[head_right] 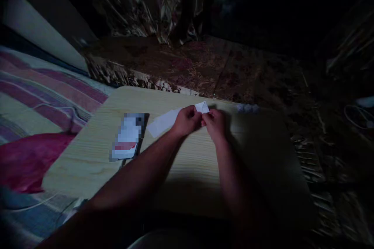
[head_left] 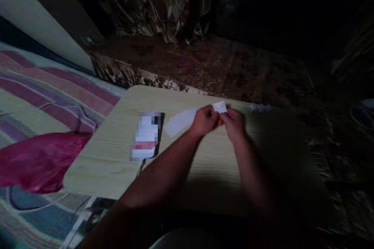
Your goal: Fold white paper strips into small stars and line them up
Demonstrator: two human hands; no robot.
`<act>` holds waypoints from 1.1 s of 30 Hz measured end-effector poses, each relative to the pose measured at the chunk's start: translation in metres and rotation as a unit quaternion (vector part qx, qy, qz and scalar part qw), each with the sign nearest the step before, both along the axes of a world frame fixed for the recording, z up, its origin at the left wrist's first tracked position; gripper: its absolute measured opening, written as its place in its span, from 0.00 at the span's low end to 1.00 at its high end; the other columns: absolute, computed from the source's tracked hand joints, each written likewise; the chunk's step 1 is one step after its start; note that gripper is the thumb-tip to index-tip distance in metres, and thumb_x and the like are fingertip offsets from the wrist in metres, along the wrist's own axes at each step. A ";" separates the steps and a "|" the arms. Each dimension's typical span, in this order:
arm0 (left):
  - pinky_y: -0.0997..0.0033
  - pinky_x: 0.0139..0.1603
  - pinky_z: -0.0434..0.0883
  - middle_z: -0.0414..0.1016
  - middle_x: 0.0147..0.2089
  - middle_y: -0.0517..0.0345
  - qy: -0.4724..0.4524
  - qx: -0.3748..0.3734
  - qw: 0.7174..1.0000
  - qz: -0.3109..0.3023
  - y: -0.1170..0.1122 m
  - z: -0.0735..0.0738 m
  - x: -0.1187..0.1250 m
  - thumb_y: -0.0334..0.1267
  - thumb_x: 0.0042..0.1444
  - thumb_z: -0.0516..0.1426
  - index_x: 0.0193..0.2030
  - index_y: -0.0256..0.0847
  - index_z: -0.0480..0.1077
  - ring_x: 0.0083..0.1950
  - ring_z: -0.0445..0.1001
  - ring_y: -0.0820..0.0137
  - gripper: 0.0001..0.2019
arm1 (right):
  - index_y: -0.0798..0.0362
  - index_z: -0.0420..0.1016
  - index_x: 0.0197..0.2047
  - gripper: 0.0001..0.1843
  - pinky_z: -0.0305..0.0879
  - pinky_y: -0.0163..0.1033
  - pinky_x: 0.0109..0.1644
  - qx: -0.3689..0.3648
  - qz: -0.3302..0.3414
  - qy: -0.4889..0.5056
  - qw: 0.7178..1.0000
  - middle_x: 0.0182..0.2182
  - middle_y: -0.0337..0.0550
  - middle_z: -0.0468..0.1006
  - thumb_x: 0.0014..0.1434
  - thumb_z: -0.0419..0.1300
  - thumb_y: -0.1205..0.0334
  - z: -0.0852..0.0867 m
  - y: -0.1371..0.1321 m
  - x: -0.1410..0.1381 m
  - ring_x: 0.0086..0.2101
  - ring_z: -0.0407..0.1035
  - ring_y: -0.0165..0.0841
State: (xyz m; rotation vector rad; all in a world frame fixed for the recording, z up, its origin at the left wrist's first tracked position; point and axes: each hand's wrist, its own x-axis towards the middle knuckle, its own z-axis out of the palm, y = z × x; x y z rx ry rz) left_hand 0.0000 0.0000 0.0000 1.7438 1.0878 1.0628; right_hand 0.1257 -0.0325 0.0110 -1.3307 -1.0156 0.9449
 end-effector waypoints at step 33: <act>0.77 0.25 0.56 0.67 0.23 0.62 -0.125 -0.136 0.982 -0.047 0.003 0.001 0.002 0.40 0.52 0.59 0.25 0.38 0.63 0.24 0.60 0.77 0.11 | 0.54 0.68 0.25 0.06 0.52 0.30 0.22 -0.046 -0.013 0.055 0.997 0.14 0.31 0.67 0.47 0.60 0.61 0.002 0.003 -0.001 0.17 0.59 0.24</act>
